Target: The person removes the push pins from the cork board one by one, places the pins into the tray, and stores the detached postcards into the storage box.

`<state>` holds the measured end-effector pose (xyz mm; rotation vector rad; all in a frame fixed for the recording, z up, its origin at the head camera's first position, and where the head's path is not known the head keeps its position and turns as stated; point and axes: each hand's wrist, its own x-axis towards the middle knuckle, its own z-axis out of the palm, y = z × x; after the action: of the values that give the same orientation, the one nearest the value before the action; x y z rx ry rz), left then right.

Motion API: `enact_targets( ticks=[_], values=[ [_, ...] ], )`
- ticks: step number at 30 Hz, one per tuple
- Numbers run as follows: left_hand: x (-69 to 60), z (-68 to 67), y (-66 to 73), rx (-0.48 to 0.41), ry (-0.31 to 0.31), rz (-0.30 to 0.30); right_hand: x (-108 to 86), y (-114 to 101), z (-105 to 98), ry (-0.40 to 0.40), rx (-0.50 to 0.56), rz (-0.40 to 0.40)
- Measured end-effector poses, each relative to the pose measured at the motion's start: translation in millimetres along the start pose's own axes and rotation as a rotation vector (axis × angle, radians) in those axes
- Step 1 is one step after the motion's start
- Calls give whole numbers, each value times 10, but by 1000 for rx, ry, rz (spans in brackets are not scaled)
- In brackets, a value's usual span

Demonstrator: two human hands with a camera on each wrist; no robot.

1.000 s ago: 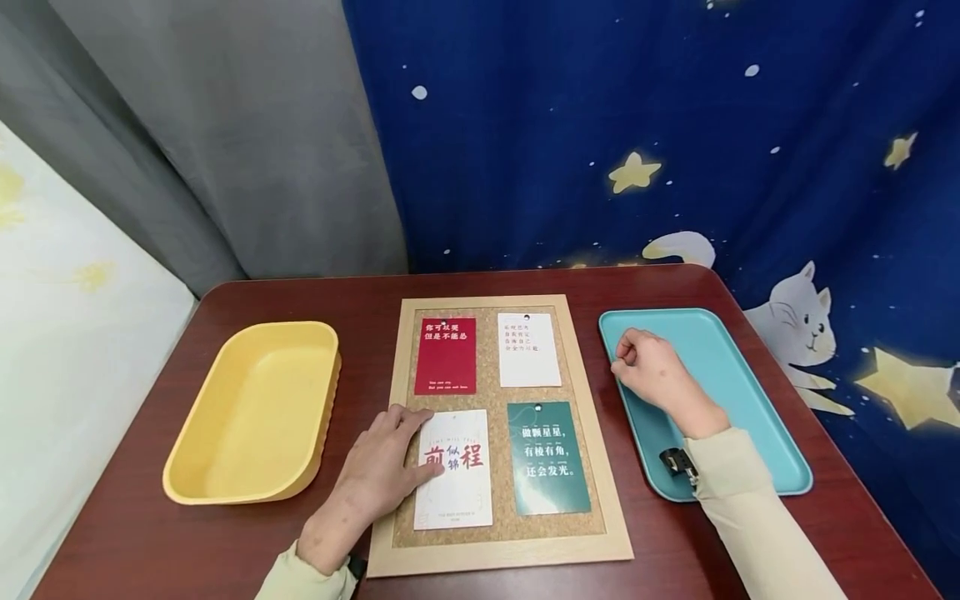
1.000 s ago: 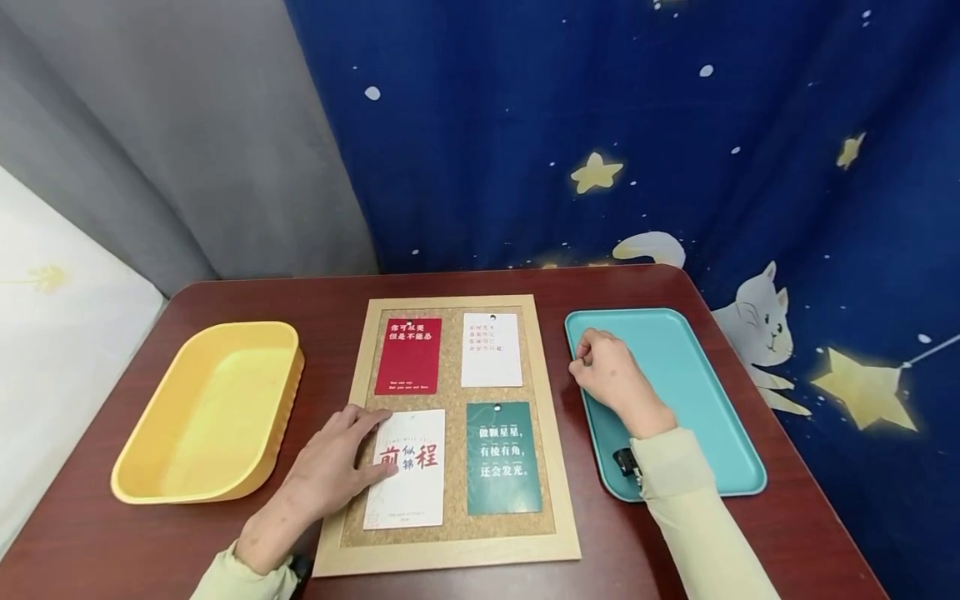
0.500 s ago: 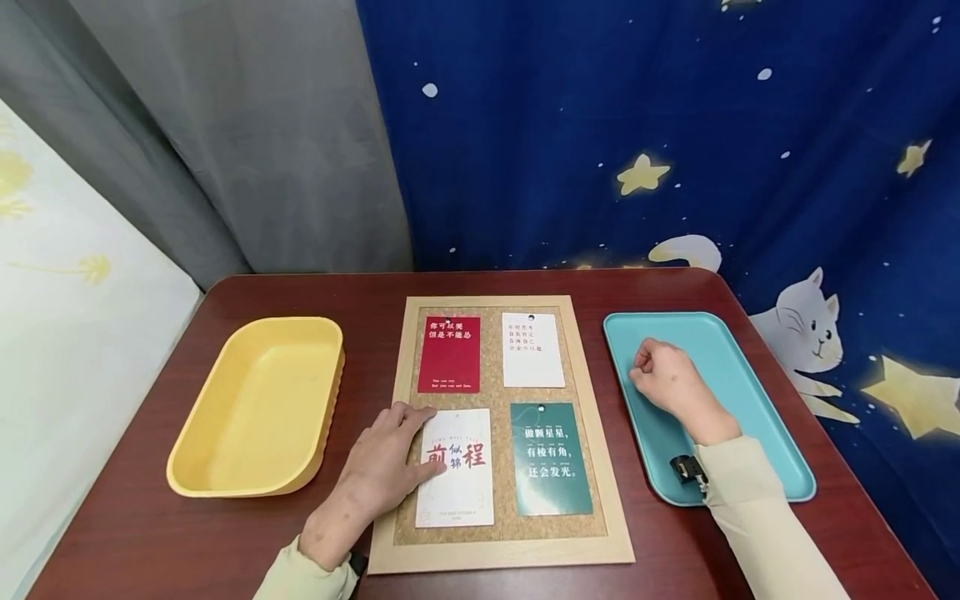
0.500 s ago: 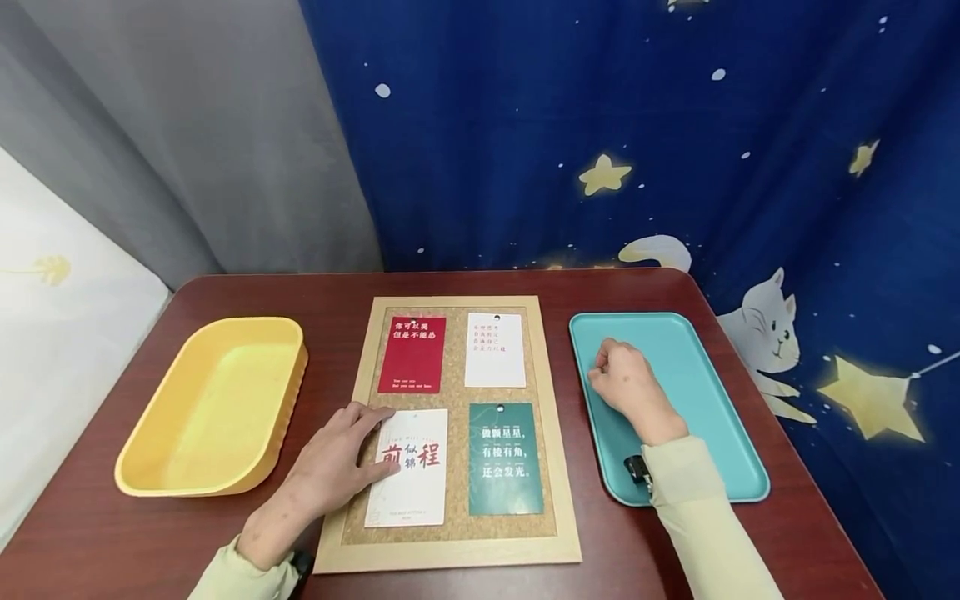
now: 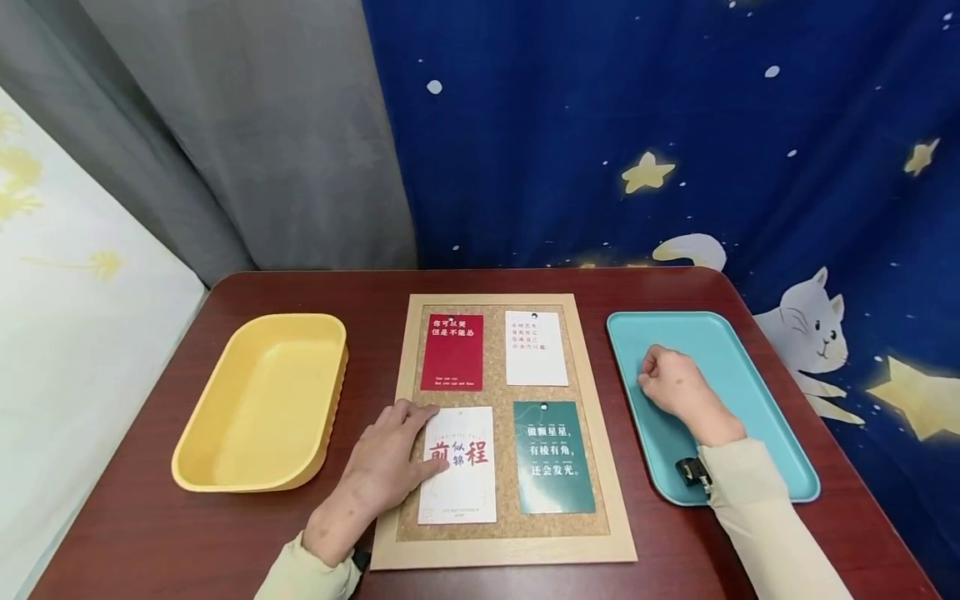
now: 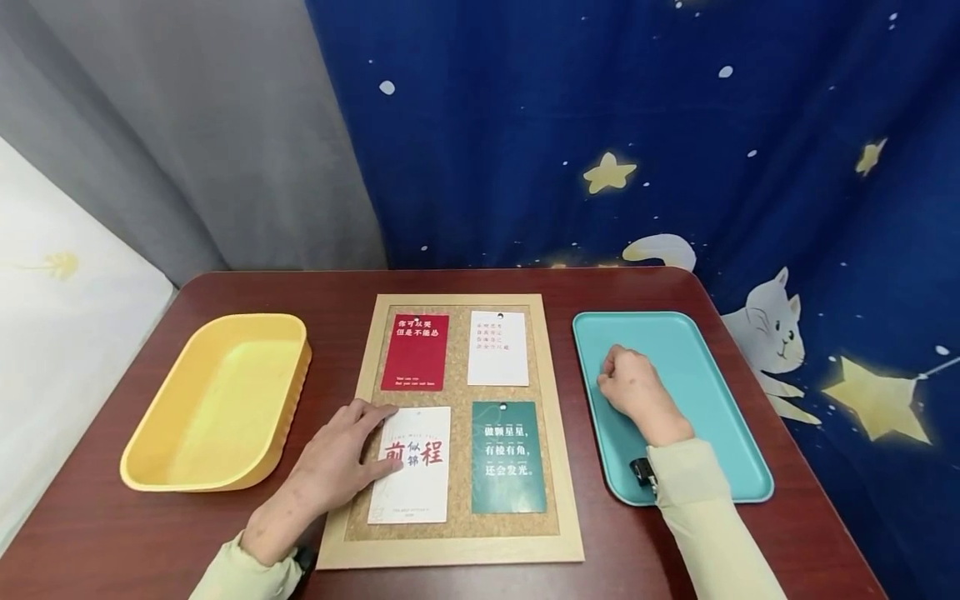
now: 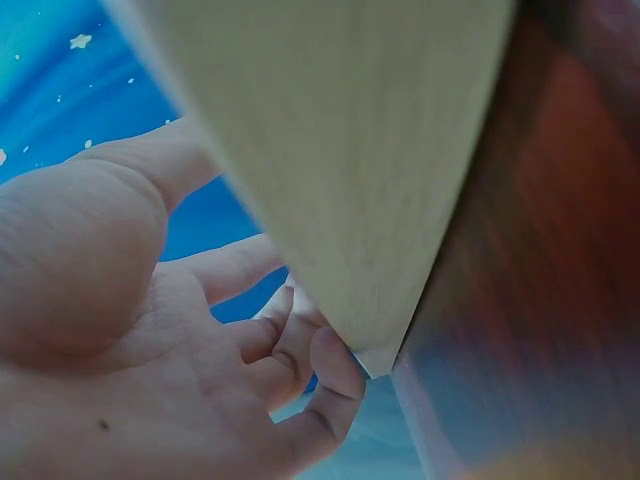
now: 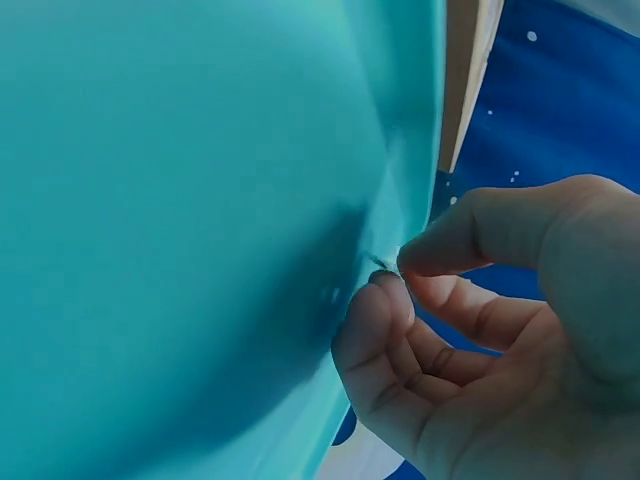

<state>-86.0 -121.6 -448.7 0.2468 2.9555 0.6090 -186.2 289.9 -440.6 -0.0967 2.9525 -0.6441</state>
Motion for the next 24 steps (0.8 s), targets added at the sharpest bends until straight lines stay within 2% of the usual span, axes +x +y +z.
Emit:
enact_targets(
  ticks=[7,13,24],
  values=[
    [-5,-7,-6,-2,1,7,-12,25,35,-26,3,-7],
    [-6,-8,8,5,1,16,-32,-10,-9,15,2,-22],
    [-14,-1,-12,4,40,26,-69,-418,-66,136,17,-144]
  ],
)
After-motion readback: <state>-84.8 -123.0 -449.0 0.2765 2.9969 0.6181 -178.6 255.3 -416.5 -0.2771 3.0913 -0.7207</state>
